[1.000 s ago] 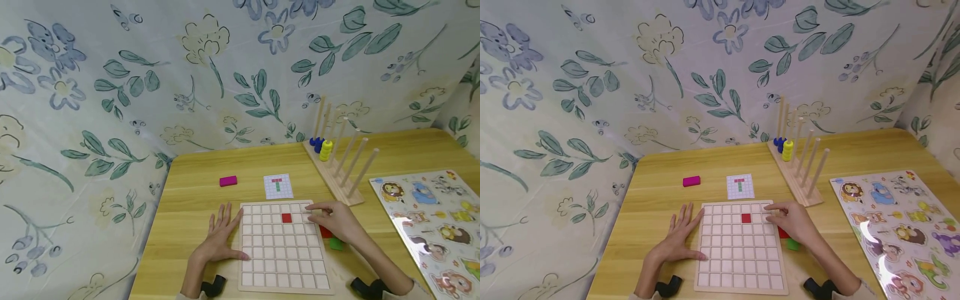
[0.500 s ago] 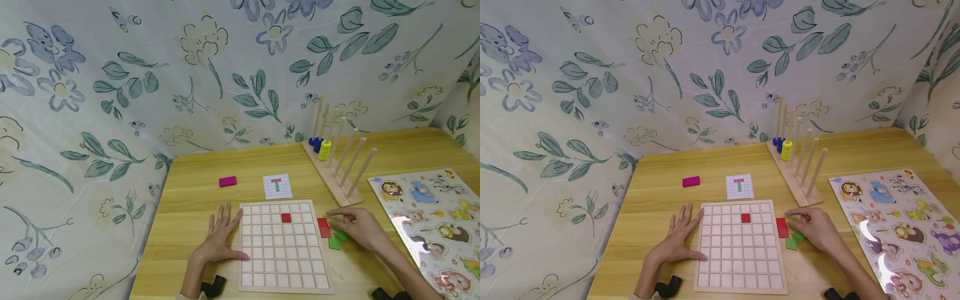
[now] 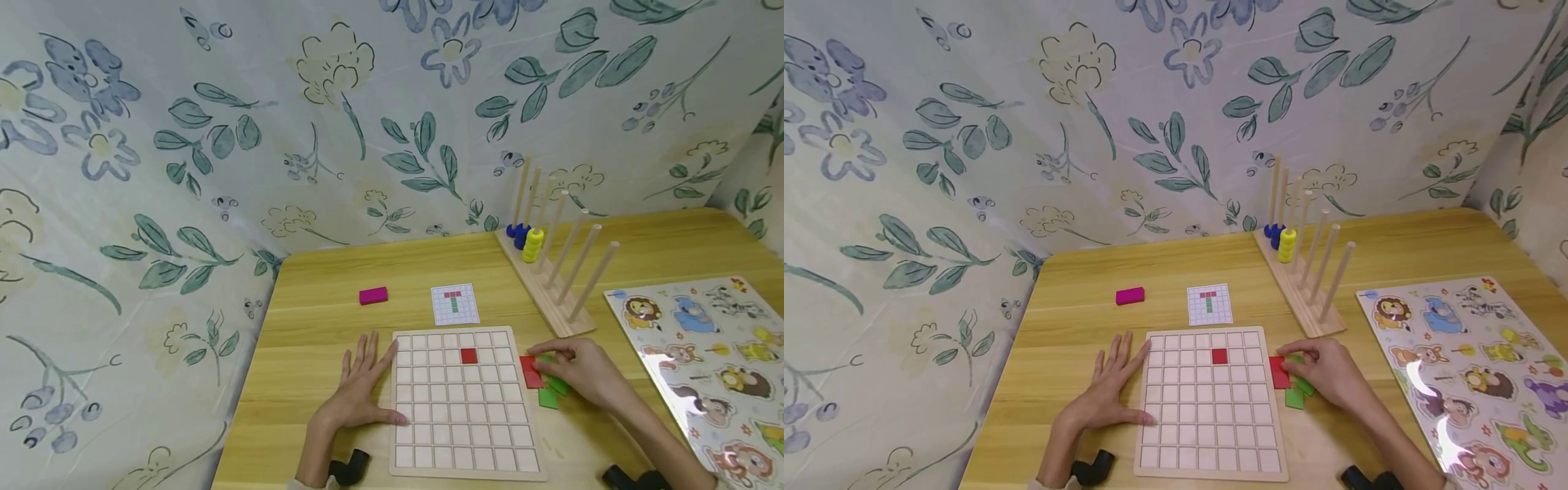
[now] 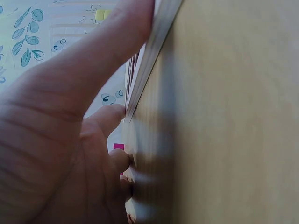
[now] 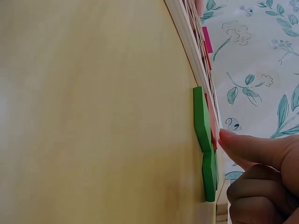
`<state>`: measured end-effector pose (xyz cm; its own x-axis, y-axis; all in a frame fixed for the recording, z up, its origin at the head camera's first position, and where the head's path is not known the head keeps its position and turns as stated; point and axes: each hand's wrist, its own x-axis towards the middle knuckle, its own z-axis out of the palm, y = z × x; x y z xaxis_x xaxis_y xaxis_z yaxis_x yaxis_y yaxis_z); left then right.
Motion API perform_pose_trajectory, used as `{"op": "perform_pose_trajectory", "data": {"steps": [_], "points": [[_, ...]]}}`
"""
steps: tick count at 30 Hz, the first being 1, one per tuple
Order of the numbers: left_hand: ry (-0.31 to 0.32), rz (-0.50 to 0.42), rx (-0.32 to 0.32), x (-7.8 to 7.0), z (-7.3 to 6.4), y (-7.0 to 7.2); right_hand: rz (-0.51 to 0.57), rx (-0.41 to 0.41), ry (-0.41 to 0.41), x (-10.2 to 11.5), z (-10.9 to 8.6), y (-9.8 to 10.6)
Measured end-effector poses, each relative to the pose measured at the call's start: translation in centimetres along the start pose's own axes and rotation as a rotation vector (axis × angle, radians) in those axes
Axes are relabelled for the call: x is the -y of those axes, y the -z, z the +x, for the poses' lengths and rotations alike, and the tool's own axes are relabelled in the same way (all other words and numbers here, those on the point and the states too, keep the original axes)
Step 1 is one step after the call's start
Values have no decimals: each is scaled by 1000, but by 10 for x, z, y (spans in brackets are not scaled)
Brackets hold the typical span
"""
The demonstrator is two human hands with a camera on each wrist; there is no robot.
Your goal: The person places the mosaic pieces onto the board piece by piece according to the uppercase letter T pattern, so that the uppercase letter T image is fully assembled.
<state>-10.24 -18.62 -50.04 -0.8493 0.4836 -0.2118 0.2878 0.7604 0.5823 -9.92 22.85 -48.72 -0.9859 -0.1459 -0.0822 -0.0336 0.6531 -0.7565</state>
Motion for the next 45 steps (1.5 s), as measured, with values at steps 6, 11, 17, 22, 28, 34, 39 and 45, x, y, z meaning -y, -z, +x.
{"op": "perform_pose_trajectory", "data": {"steps": [6, 11, 17, 22, 28, 34, 39, 45], "points": [[-2, 2, 0, 1, 0, 0, 8, 19, -13, 0, 1, -2], [-2, 0, -2, 1, 0, -1, 9, 40, -41, 0, 2, -3], [3, -5, 2, 0, 0, 0, 11, 29, -75, 0, 5, -1], [3, -12, 1, 1, -1, 1, -12, -3, -95, 2, 9, -2], [0, -17, 4, 0, -1, 1, 8, 23, -118, 2, 9, -1], [-3, -22, 6, -1, -1, 1, 22, 37, -105, 2, 7, 0], [-1, -25, 4, -2, -2, 2, 21, 36, -103, 3, 8, 0], [-3, -25, 0, -2, -2, 2, 4, 44, -121, 4, 9, 0]]}}
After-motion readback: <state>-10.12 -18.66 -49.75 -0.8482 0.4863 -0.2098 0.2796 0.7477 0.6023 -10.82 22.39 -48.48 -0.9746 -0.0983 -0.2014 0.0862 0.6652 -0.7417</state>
